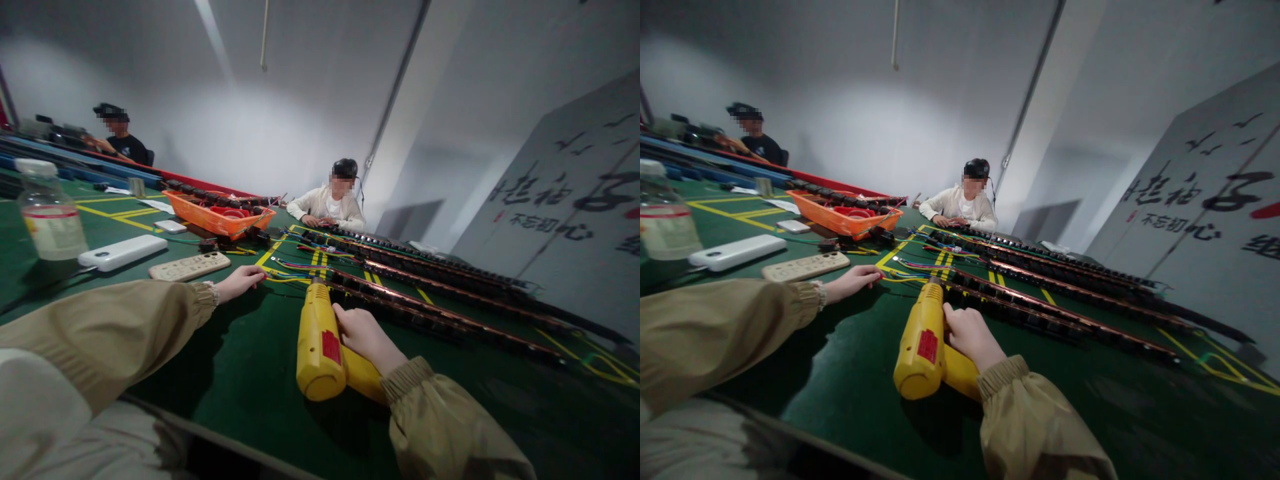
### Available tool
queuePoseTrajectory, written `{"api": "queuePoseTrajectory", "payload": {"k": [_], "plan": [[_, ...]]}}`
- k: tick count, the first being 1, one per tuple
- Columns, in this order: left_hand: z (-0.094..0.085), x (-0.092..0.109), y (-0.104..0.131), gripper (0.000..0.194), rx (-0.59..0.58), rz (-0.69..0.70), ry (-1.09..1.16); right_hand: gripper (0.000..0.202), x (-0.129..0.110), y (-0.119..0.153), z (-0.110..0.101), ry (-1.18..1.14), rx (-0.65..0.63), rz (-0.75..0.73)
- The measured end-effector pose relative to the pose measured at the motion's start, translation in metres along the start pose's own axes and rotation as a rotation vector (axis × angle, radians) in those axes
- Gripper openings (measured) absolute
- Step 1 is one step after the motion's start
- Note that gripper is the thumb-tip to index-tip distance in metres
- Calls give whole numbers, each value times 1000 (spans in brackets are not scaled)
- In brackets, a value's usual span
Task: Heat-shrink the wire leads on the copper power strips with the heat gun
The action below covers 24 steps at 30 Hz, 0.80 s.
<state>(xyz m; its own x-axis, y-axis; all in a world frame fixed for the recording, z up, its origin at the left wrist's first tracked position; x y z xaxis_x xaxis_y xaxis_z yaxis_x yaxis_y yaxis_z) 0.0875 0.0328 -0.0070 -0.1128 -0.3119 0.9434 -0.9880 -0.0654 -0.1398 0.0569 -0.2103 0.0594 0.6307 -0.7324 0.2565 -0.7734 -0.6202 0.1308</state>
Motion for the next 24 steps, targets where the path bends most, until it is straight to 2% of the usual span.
{"api": "queuePoseTrajectory", "payload": {"k": [6, 10, 18, 24], "plan": [[2, -18, -10, 56, -22, 50, -13, 32, -1, 3, -3, 25, -12, 7], [2, -25, -12, 55, -24, 37, -20, 31, -11, 0, -6, 47, 6, -12], [1, -3, -2, 51, 15, 12, 55, 29, -66, -16, -21, 37, 79, -148], [-1, -6, -2, 60, 23, -8, 97, 30, -107, -29, -27, 32, 101, -231]]}}
Point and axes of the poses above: each hand's wrist, its own y-axis away from the middle knuckle, its own z-axis out of the palm, x = y × z, the point moved 10 cm from there along -y, towards the middle knuckle, and after that the axes turned 5 degrees about z, right-handed, at the moved point
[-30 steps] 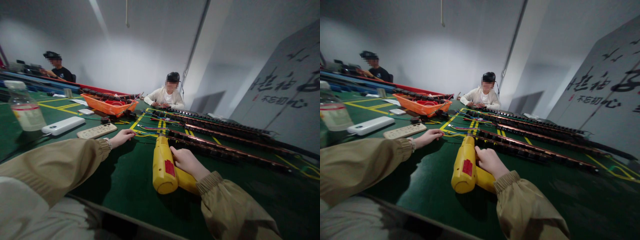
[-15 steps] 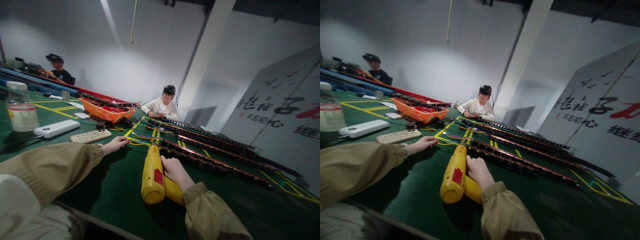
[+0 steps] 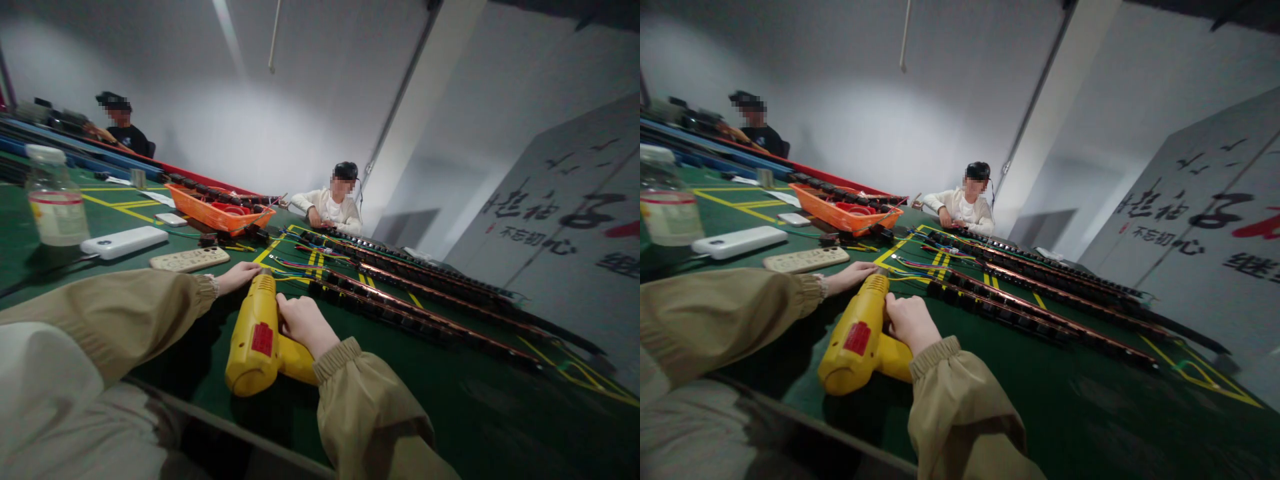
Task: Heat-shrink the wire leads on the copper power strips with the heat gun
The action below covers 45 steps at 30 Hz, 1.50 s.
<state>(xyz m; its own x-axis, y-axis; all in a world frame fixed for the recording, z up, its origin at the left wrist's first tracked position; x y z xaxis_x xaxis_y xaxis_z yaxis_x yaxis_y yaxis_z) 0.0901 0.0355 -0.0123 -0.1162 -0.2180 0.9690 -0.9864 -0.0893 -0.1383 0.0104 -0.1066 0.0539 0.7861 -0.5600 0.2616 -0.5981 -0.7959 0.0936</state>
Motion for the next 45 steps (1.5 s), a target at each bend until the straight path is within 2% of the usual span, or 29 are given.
{"api": "queuePoseTrajectory", "payload": {"k": [3, 13, 21, 30, 38, 45], "plan": [[-3, -3, -2, 63, 13, 3, 24, 31, -6, -3, -1, -4, 6, -13], [-4, -2, -2, 67, 0, 25, 24, 34, -3, -1, 3, -19, -18, -29], [-4, -1, -2, 60, 28, 9, 35, 33, 0, 0, 10, 10, -19, -24], [-3, 13, 5, 42, 36, 8, 42, 33, 40, 28, 17, -34, -104, 94], [-3, 6, 1, 42, 23, 21, 28, 34, 83, 49, 32, -32, -162, 206], [0, 5, 0, 42, -17, 48, 7, 27, 92, 59, 28, -108, -149, 243]]}}
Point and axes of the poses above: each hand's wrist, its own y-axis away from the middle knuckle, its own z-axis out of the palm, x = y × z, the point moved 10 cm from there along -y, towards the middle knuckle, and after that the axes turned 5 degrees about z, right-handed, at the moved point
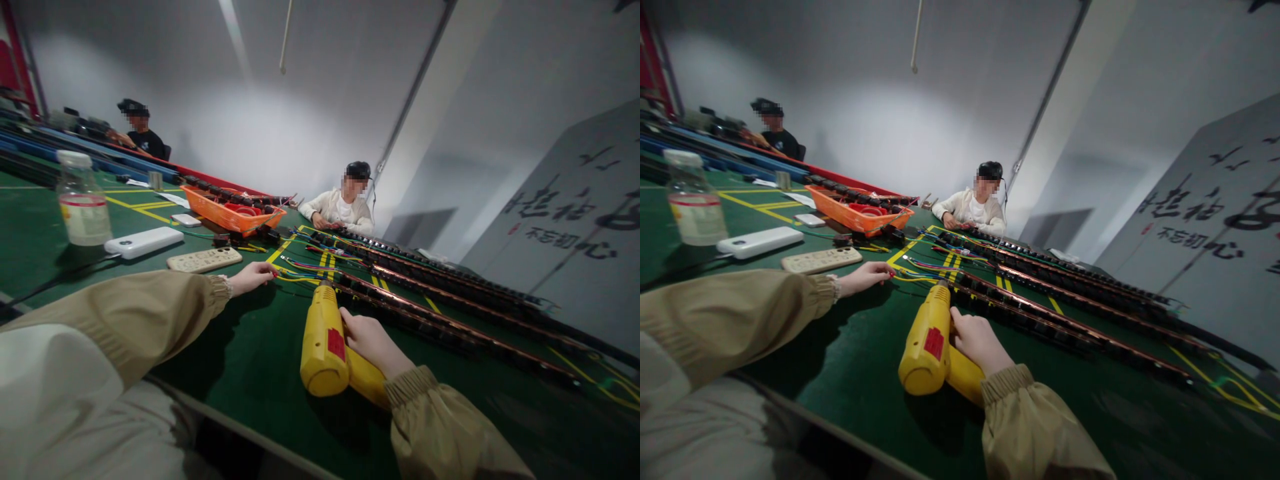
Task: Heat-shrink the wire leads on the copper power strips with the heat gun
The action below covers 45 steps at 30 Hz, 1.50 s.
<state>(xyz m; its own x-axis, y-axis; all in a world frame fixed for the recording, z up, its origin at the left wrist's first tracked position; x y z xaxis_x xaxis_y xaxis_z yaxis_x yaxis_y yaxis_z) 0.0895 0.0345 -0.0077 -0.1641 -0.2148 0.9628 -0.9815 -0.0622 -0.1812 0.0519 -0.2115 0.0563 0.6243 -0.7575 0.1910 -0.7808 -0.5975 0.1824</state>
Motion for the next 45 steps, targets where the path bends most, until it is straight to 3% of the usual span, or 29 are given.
{"api": "queuePoseTrajectory", "payload": {"k": [9, 19, 24, 28, 35, 45], "plan": [[3, 4, -2, 39, -42, 71, -179, 27, -3, 2, -2, -3, -16, -3], [31, 17, -4, 26, -147, 282, -637, 27, -3, -1, -1, -10, 0, -4], [57, 28, -10, 27, -142, 384, -655, 25, -4, 0, -2, -7, 6, -12], [67, 26, -15, 35, -132, 393, -641, 20, -3, -1, -3, 9, 18, 0], [68, 16, -17, 48, -147, 359, -659, 20, -2, -2, -2, -4, 47, 15], [66, 25, -12, 60, -165, 329, -662, 21, -6, -4, -5, 59, 50, 28]]}}
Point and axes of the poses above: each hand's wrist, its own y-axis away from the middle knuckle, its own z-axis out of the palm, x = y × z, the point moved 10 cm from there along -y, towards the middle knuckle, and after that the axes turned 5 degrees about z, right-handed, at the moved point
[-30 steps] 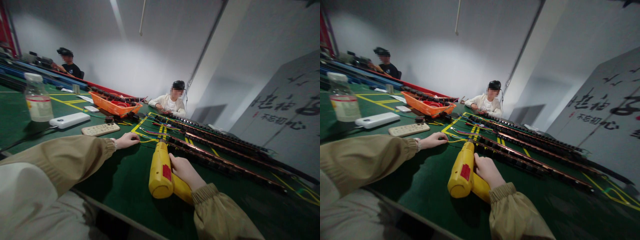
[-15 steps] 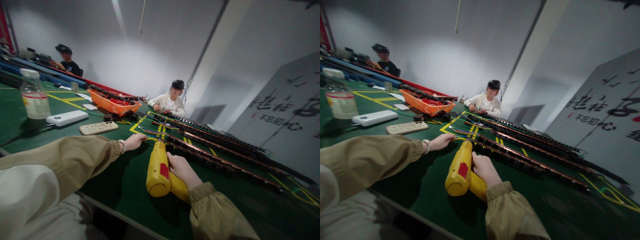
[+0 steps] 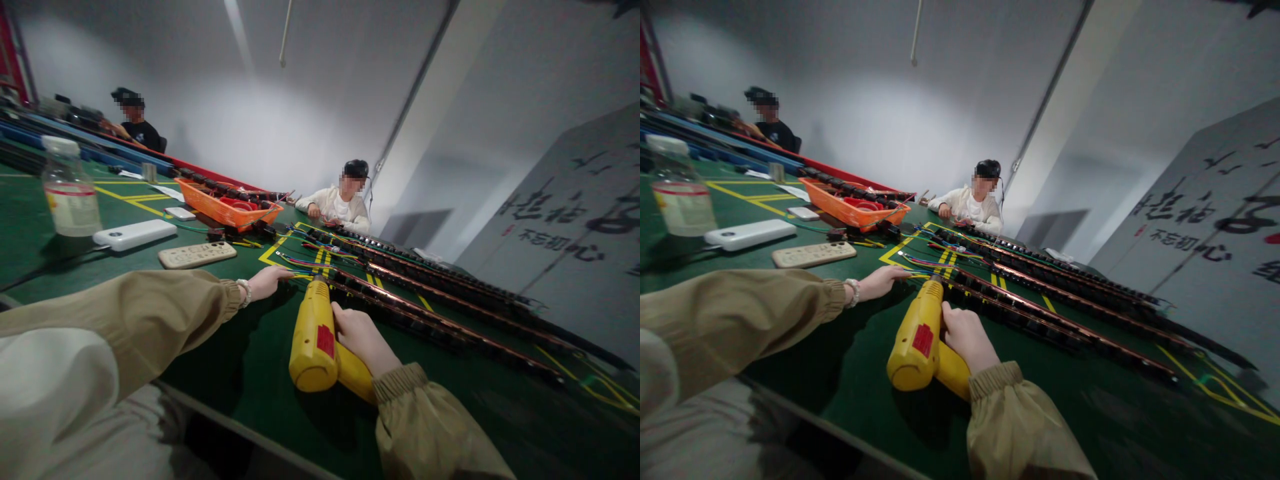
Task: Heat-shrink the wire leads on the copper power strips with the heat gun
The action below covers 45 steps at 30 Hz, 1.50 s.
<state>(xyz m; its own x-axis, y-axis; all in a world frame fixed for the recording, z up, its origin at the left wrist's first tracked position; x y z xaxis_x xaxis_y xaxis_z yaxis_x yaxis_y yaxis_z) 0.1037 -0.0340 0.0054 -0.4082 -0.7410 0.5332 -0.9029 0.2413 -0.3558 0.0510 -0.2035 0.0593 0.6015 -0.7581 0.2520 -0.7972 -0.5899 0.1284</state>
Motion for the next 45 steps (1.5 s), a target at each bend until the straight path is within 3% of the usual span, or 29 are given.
{"api": "queuePoseTrajectory", "payload": {"k": [4, 10, 14, 18, 23, 30, 34, 45], "plan": [[-1, 0, 2, 59, 27, 6, 32, 29, -24, -4, -5, 32, 28, -57], [-13, -4, 3, 18, 183, -13, 98, 29, -65, -11, -15, -2, 63, -168], [-21, -12, 4, 22, 236, -37, 114, 32, -71, -11, -16, -28, 67, -203], [-28, -19, 7, 30, 274, -59, 115, 31, -70, -8, -16, -71, 43, -213], [-26, -25, 9, 24, 245, -103, 90, 32, -62, -6, -12, -76, 0, -206], [-16, -45, 10, 36, 165, -276, -35, 28, -15, 2, 4, -103, -51, -104], [-10, -46, 10, 41, 47, -276, -65, 26, 7, 4, 10, -70, -74, -14], [-28, -46, 15, 17, 173, -260, -98, 26, -5, 9, -6, 72, -54, -20]]}}
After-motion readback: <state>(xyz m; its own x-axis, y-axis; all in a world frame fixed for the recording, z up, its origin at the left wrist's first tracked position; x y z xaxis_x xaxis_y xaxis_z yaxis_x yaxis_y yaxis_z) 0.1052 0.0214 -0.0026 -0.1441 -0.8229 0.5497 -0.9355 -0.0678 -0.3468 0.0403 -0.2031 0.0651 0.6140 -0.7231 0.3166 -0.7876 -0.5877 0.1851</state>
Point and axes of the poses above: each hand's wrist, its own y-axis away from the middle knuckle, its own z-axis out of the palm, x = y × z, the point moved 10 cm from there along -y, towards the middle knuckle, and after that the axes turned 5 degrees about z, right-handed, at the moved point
